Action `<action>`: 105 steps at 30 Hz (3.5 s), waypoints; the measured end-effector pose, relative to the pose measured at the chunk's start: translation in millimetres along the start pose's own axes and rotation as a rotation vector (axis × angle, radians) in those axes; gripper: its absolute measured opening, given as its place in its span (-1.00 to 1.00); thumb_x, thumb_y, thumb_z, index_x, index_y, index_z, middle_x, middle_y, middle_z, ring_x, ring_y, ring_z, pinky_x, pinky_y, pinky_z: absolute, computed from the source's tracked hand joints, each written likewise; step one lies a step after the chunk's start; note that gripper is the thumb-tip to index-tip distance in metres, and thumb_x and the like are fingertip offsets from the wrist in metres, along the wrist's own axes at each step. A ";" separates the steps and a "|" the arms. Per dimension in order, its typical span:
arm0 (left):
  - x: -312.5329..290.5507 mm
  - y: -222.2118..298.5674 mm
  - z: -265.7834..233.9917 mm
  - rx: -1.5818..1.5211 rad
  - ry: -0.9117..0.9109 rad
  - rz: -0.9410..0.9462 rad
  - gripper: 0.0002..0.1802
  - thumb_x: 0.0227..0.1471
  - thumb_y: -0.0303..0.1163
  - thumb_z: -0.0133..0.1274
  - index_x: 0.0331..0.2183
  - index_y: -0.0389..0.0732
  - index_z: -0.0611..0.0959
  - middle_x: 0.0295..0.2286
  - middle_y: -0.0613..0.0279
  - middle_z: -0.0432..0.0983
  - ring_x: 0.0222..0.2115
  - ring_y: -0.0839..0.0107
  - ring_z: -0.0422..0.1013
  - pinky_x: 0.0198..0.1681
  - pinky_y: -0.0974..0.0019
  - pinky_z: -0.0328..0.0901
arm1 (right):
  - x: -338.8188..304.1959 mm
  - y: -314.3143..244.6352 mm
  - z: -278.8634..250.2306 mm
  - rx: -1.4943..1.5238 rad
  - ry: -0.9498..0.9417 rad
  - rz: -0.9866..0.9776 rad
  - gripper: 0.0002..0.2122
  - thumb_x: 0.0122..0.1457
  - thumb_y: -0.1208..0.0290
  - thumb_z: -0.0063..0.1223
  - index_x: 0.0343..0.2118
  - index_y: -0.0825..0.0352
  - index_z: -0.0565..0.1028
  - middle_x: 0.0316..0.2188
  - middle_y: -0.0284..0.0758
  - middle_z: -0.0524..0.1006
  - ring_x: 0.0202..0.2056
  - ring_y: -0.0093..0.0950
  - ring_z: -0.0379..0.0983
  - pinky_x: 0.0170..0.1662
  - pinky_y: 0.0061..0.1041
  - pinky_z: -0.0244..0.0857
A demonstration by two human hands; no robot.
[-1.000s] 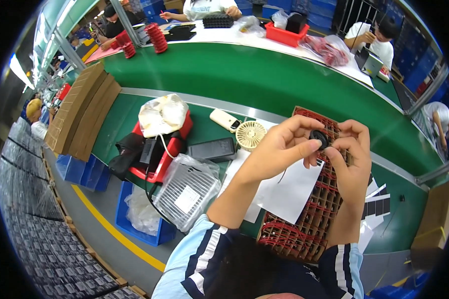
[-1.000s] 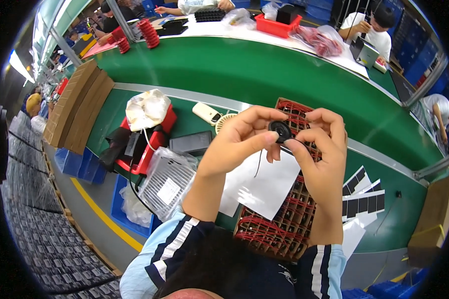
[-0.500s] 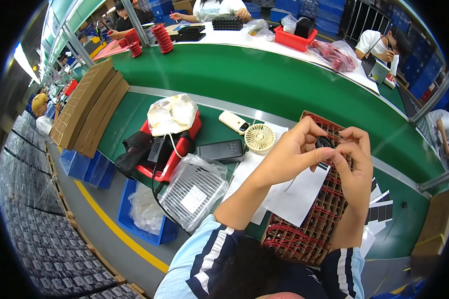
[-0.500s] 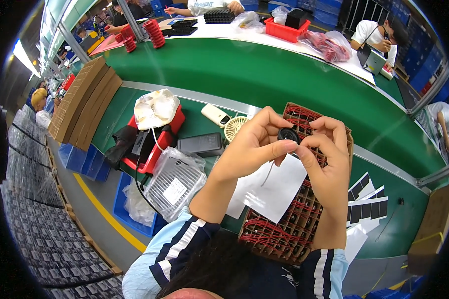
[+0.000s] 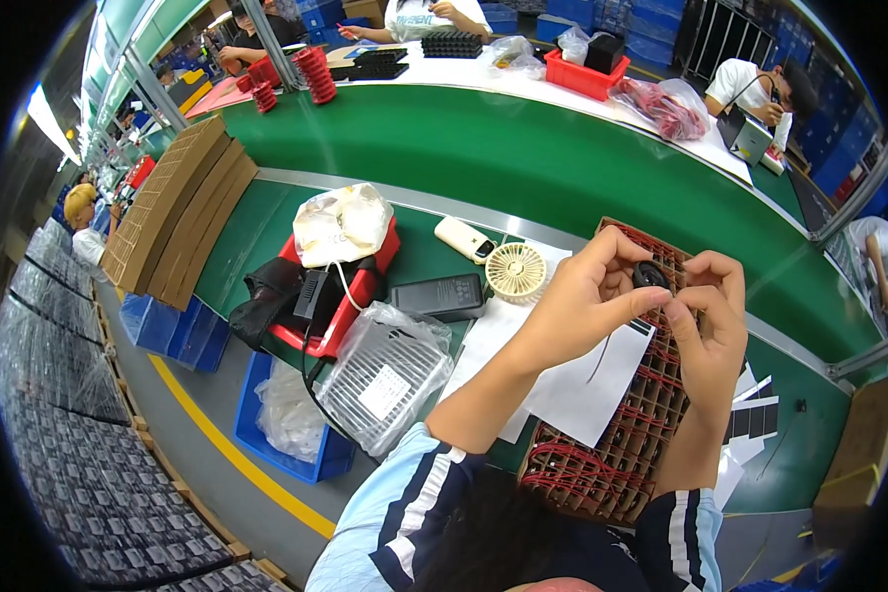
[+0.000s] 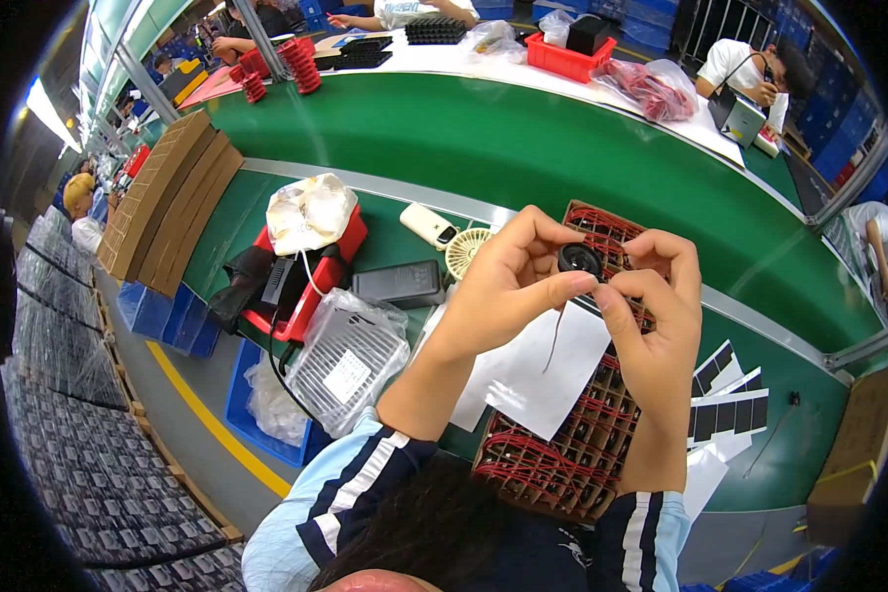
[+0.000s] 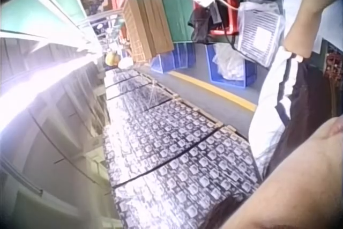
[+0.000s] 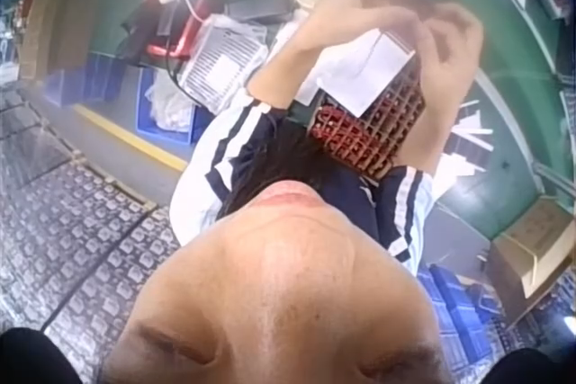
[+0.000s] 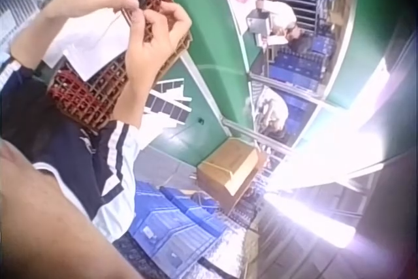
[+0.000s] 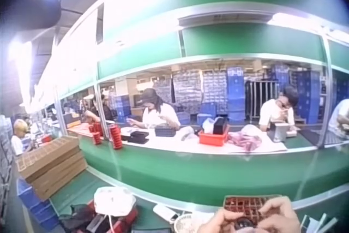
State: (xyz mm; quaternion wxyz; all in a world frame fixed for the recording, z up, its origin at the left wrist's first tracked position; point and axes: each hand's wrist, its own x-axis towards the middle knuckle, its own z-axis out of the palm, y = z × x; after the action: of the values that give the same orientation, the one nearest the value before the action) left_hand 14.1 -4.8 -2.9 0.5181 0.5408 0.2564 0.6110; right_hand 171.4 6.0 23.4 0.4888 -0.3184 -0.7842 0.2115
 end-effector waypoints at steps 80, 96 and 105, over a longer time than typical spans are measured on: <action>-1.0 -5.3 11.6 -0.064 -0.029 0.059 -0.74 -0.02 -0.50 -0.05 -0.29 -0.29 0.24 -0.55 0.31 0.31 -0.57 0.65 0.26 -0.54 0.58 0.19 | -1.7 9.6 -5.5 0.102 -0.025 0.048 -0.86 -0.07 0.45 0.05 -0.59 0.40 0.38 -0.35 -0.30 0.27 -0.37 -0.51 0.22 -0.28 -0.59 0.10; -0.9 0.6 9.7 -0.086 -0.061 0.243 -0.62 -0.08 -0.51 0.02 -0.18 -0.33 0.31 -0.29 0.14 0.34 -0.32 0.51 0.33 -0.28 0.44 0.34 | 1.7 8.3 -4.9 0.263 -0.043 -0.166 -0.85 -0.15 0.52 0.12 -0.50 0.34 0.38 -0.33 -0.29 0.28 -0.27 -0.49 0.25 -0.19 -0.58 0.15; -0.7 -5.6 10.1 -0.095 -0.035 0.294 -0.63 -0.12 -0.61 0.02 -0.22 -0.30 0.29 -0.33 0.16 0.33 -0.34 0.51 0.33 -0.27 0.46 0.30 | -0.4 2.9 -6.4 0.214 -0.006 -0.159 -0.87 -0.16 0.54 0.14 -0.56 0.34 0.39 -0.34 -0.29 0.29 -0.28 -0.49 0.25 -0.21 -0.59 0.15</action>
State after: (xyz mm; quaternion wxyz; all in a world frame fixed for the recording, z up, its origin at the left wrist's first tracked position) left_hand 25.3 -6.1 -5.2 0.4523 0.5582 0.1361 0.6821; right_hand 178.1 7.9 24.1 0.5328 -0.2003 -0.7814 0.2556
